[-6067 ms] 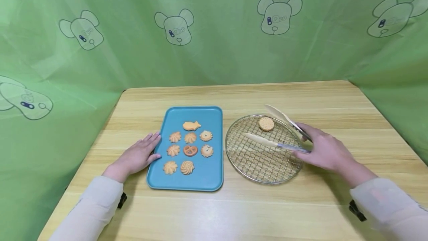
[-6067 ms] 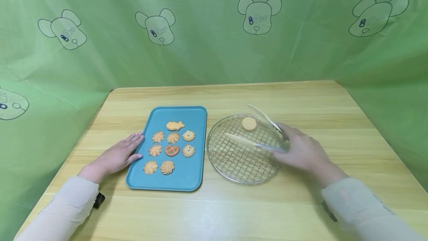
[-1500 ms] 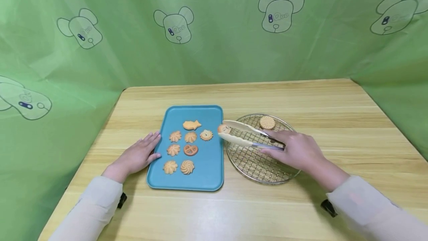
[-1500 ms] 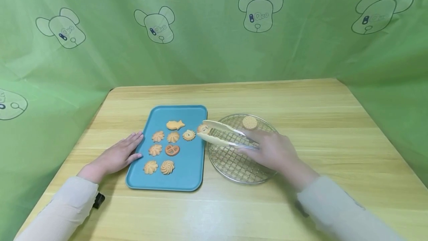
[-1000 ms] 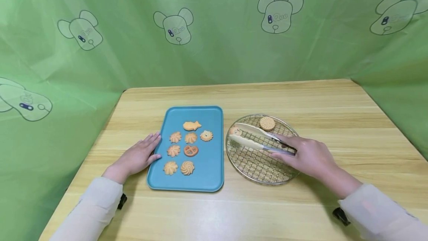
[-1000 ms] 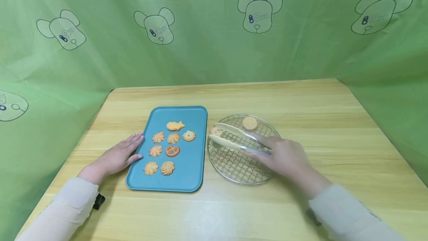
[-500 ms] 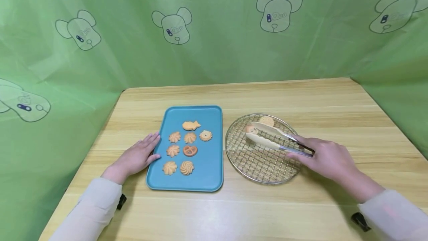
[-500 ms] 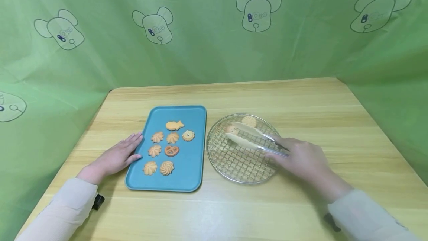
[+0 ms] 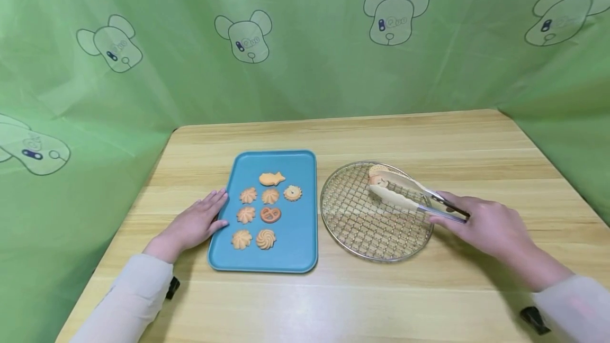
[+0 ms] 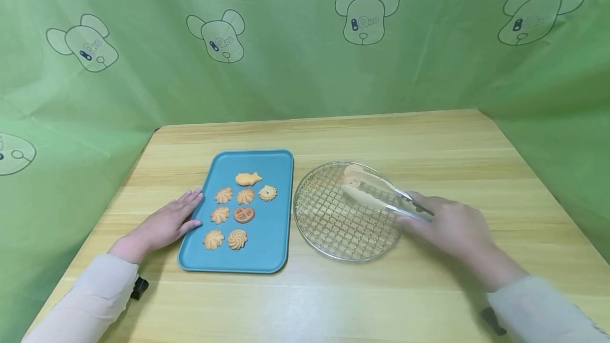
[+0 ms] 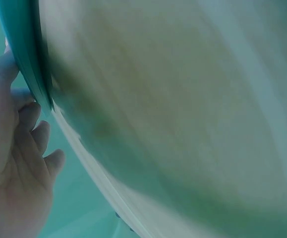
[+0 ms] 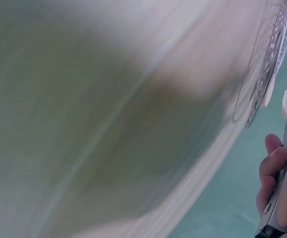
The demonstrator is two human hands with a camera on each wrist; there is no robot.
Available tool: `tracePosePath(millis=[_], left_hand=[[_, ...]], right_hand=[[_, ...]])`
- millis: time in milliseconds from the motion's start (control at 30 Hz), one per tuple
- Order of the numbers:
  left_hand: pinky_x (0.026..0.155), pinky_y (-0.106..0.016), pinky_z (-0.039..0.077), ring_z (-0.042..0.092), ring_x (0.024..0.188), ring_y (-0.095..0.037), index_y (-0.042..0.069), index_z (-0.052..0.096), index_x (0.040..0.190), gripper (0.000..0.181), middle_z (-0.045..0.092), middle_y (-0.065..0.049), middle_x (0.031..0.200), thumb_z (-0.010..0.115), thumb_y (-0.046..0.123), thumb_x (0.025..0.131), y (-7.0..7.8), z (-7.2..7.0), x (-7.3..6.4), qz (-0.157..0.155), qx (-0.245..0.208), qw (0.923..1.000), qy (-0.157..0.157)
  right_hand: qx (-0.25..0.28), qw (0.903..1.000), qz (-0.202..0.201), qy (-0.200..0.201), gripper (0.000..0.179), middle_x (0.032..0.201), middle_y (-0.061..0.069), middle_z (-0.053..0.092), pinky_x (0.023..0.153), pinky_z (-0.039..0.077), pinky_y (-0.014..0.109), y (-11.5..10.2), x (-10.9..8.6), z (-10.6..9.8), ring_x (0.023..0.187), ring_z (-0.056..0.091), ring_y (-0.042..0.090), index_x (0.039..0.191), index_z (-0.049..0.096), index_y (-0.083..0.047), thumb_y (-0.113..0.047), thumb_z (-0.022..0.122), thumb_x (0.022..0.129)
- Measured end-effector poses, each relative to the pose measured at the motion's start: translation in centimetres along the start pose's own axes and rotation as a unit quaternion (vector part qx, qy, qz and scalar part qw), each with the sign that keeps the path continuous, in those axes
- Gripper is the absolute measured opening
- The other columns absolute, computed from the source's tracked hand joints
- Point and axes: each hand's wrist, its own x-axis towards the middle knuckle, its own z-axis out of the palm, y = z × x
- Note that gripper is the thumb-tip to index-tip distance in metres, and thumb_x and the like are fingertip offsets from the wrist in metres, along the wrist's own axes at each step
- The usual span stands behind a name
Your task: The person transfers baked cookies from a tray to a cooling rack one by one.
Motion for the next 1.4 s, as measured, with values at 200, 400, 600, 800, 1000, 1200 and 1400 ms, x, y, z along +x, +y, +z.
tracePosePath(millis=[200,400,600,800,1000,1200,1400], left_hand=[[0.111,-0.053,0.022,0.019,0.141,-0.036,-0.002,0.026,0.149,0.066,0.02,-0.017,0.155,0.051,0.035,0.1,0.0,0.0,0.0,-0.001,0.004,1.0,0.0],[0.111,-0.054,0.022,0.019,0.14,-0.036,-0.002,0.027,0.148,0.065,0.021,-0.017,0.155,0.051,0.034,0.1,0.0,0.0,0.0,0.001,0.003,1.0,0.0],[0.111,-0.053,0.021,0.019,0.141,-0.036,-0.002,0.026,0.149,0.065,0.02,-0.017,0.155,0.05,0.035,0.1,-0.1,0.1,0.0,0.001,0.004,1.0,-0.001],[0.111,-0.054,0.022,0.019,0.141,-0.035,-0.002,0.027,0.148,0.065,0.02,-0.017,0.155,0.05,0.034,0.1,-0.1,0.1,0.0,0.001,0.002,1.0,0.0],[0.111,-0.053,0.021,0.019,0.141,-0.035,-0.002,0.026,0.149,0.066,0.02,-0.017,0.155,0.05,0.035,0.1,0.0,0.1,0.0,0.001,0.002,1.0,0.001],[0.111,-0.053,0.021,0.019,0.141,-0.035,-0.002,0.026,0.149,0.066,0.021,-0.017,0.155,0.05,0.035,0.1,-0.1,0.1,0.0,0.001,0.003,1.0,0.002],[0.111,-0.053,0.021,0.019,0.14,-0.036,-0.002,0.026,0.149,0.066,0.021,-0.017,0.155,0.05,0.035,0.1,-0.1,0.2,0.0,0.002,0.004,1.0,0.004]], right_hand=[[0.001,0.9987,0.035,-0.036,0.073,0.103,0.031,0.063,0.038,0.035,0.031,1.0,-0.3,-0.7,0.058,0.052,0.023,0.134,0.056,-0.012,-0.061,0.065,0.081],[-0.007,0.9976,0.047,-0.05,0.074,0.103,0.033,0.061,0.038,0.035,0.033,2.0,-0.5,-1.0,0.062,0.056,0.028,0.136,0.055,-0.015,-0.063,0.063,0.081],[-0.021,0.9967,0.048,-0.061,0.075,0.113,0.032,0.059,0.038,0.038,0.037,2.6,-0.7,-1.2,0.071,0.061,0.042,0.137,0.053,-0.015,-0.066,0.06,0.082],[-0.026,0.9956,0.051,-0.074,0.077,0.115,0.034,0.057,0.039,0.039,0.04,3.0,-0.6,-1.2,0.074,0.061,0.046,0.138,0.052,-0.015,-0.067,0.058,0.082],[-0.032,0.9944,0.056,-0.084,0.079,0.12,0.033,0.055,0.04,0.041,0.042,2.9,-0.6,-1.2,0.081,0.059,0.052,0.139,0.051,-0.014,-0.068,0.056,0.082],[-0.032,0.9943,0.057,-0.085,0.08,0.12,0.033,0.056,0.04,0.041,0.043,2.8,-0.6,-1.3,0.08,0.059,0.051,0.14,0.05,-0.013,-0.069,0.057,0.082],[-0.03,0.9942,0.062,-0.082,0.083,0.119,0.032,0.056,0.04,0.039,0.04,2.9,-0.6,-1.3,0.08,0.06,0.049,0.14,0.049,-0.012,-0.07,0.057,0.08]])
